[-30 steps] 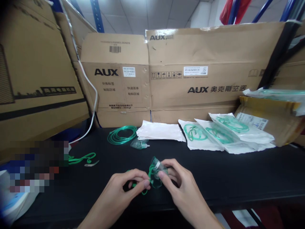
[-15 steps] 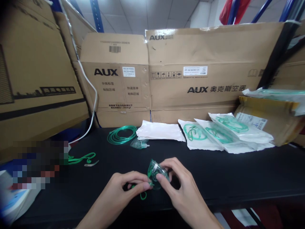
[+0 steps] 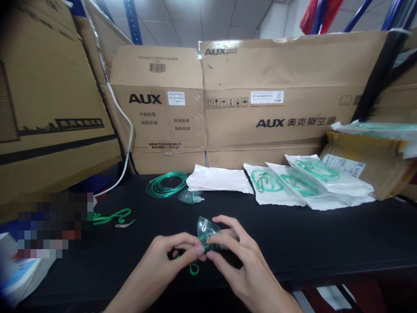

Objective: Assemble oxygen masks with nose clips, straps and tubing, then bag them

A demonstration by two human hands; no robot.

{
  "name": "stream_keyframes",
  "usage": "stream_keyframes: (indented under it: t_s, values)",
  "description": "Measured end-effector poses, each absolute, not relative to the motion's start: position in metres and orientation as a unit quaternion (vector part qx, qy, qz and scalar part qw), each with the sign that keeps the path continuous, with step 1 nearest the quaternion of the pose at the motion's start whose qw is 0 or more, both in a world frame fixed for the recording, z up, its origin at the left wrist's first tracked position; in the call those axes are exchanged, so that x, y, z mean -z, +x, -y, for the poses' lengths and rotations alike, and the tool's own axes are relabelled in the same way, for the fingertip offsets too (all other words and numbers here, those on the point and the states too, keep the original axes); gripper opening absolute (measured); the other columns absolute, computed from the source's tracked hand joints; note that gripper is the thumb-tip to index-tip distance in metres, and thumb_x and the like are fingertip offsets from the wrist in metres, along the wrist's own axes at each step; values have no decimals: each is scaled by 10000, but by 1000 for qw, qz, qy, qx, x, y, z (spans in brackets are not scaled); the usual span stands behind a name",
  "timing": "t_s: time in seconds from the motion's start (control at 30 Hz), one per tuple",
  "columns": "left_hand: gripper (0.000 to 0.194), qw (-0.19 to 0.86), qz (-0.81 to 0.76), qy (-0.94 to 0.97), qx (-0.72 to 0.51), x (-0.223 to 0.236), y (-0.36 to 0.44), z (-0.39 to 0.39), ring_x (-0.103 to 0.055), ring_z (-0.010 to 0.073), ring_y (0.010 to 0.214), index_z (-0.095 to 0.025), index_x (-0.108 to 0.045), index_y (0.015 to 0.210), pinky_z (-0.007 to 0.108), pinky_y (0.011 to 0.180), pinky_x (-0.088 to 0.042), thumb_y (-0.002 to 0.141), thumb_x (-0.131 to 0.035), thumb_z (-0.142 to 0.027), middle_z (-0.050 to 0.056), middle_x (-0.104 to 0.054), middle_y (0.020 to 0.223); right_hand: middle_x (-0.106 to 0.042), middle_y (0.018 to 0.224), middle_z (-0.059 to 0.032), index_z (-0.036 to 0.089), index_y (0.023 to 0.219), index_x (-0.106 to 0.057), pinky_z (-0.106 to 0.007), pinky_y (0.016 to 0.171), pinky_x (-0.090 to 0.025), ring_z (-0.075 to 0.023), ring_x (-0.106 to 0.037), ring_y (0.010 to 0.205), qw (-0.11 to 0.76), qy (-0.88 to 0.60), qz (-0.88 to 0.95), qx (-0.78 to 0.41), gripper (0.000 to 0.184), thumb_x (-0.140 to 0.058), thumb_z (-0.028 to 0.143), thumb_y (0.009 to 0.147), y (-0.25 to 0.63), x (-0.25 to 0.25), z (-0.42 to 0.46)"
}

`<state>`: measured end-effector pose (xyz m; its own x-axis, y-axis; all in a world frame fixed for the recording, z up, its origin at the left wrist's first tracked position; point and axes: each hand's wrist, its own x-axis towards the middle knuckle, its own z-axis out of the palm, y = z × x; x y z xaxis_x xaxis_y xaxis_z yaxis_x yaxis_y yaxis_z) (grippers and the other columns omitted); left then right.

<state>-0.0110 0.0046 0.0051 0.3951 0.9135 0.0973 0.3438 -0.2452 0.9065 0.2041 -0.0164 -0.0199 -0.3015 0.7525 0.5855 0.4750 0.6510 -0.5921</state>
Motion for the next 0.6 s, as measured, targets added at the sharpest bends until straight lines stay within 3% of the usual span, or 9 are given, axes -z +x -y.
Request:
stream_keyframes:
  t_s: [0.1,0.3,0.4,0.5,0.6]
  values:
    - [141,427,-428,725,-330,-4,-11,-4,-762,179,797,-252,-804,875,239,745,-463,932,-692,-313,-51,-832,821,-621,1339,-69,274,1059,-700,-242,985,-519,-148,-737,1042,455,-385,785,-168,149,-597,179,1009,204,24,15]
    - [150,377,-434,747,-335,-5,-12,-3,-737,178,792,-266,-779,891,257,735,-447,955,-669,-345,-55,-821,827,-670,1266,-60,278,946,-717,-273,1008,-512,-205,-686,1188,459,-394,773,-189,137,-603,239,1012,203,23,13]
    - [121,330,-446,746,-368,-5,-10,1,-716,184,789,-270,-719,1002,265,710,-465,953,-661,-364,-43,-811,877,-669,1267,-62,274,917,-707,-290,1006,-515,-222,-680,1195,474,-413,754,-189,109,-629,261,991,203,24,12]
    - [201,259,-431,778,-377,0,-4,6,-716,211,885,-320,-703,1104,327,883,-497,903,-698,-311,-36,-796,981,-674,1259,-66,271,910,-705,-288,983,-527,-229,-679,1198,487,-415,747,-180,111,-622,261,984,203,29,8]
    - [297,193,-441,790,-381,8,4,10,-723,238,944,-358,-707,1104,468,1109,-389,843,-708,-217,-42,-784,1010,-678,1262,-71,267,909,-710,-284,984,-529,-229,-681,1195,495,-407,748,-175,109,-626,264,979,204,35,3]
